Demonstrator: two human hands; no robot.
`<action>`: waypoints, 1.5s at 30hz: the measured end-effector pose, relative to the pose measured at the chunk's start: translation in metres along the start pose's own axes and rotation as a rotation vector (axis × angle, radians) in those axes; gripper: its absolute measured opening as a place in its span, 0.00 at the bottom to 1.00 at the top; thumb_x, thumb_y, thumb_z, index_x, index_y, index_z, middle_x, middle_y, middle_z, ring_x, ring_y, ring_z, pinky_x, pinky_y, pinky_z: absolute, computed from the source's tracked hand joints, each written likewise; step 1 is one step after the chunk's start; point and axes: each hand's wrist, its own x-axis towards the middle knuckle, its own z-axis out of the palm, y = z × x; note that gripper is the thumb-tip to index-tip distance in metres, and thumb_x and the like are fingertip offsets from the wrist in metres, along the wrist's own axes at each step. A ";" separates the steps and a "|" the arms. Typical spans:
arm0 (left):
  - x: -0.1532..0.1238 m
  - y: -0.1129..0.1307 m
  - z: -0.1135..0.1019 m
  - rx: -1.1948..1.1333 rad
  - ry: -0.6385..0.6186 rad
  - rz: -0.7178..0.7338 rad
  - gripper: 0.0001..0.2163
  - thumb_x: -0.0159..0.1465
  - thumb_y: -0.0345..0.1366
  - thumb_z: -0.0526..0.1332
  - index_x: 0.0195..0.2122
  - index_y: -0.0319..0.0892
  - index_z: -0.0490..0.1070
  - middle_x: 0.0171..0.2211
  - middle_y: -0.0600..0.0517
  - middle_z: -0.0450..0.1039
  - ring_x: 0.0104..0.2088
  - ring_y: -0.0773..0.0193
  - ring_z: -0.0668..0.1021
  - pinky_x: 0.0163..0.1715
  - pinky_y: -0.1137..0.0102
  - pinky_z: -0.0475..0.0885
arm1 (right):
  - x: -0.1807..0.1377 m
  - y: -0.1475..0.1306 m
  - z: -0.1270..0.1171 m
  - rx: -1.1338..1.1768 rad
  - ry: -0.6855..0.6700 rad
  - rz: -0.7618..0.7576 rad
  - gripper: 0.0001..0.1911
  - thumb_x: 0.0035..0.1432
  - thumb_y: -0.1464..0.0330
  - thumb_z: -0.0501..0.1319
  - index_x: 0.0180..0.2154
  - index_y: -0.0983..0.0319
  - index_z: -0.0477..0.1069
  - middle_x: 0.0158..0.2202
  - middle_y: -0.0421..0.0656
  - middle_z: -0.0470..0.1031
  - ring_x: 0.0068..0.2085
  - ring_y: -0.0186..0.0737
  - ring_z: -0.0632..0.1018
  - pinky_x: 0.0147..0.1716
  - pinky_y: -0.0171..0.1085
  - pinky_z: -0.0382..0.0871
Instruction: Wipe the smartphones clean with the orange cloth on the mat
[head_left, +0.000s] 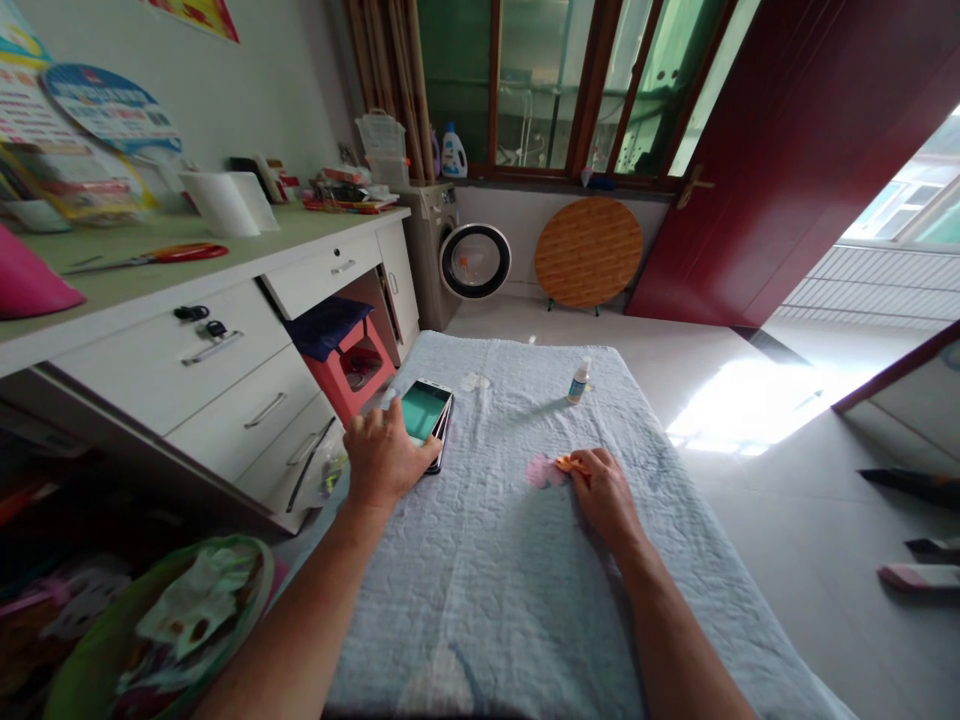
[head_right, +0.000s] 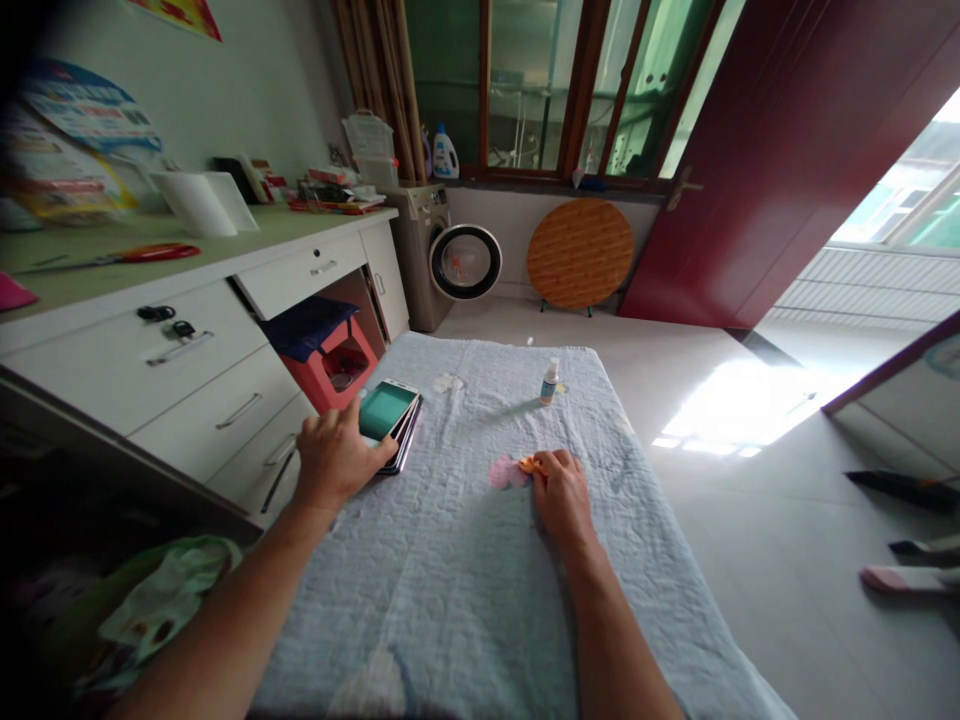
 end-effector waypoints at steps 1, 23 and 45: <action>0.002 0.000 0.000 -0.009 -0.005 0.018 0.33 0.53 0.49 0.57 0.56 0.32 0.63 0.38 0.38 0.72 0.42 0.42 0.71 0.44 0.56 0.61 | -0.001 -0.001 0.000 -0.029 0.014 0.003 0.15 0.54 0.71 0.54 0.41 0.59 0.74 0.42 0.47 0.71 0.43 0.45 0.70 0.45 0.43 0.63; -0.069 0.091 0.002 -0.567 -0.289 0.190 0.34 0.51 0.37 0.63 0.59 0.37 0.56 0.42 0.45 0.65 0.46 0.51 0.72 0.49 0.62 0.69 | -0.005 -0.012 -0.018 -0.111 -0.191 -0.129 0.06 0.46 0.65 0.63 0.30 0.58 0.73 0.58 0.44 0.62 0.60 0.56 0.56 0.56 0.55 0.48; -0.061 0.079 0.009 -0.486 -0.628 0.451 0.39 0.50 0.47 0.67 0.61 0.40 0.56 0.47 0.44 0.72 0.48 0.49 0.74 0.49 0.62 0.66 | 0.005 -0.008 -0.009 0.626 -0.087 0.282 0.18 0.55 0.53 0.59 0.34 0.62 0.71 0.25 0.40 0.71 0.26 0.35 0.70 0.25 0.33 0.60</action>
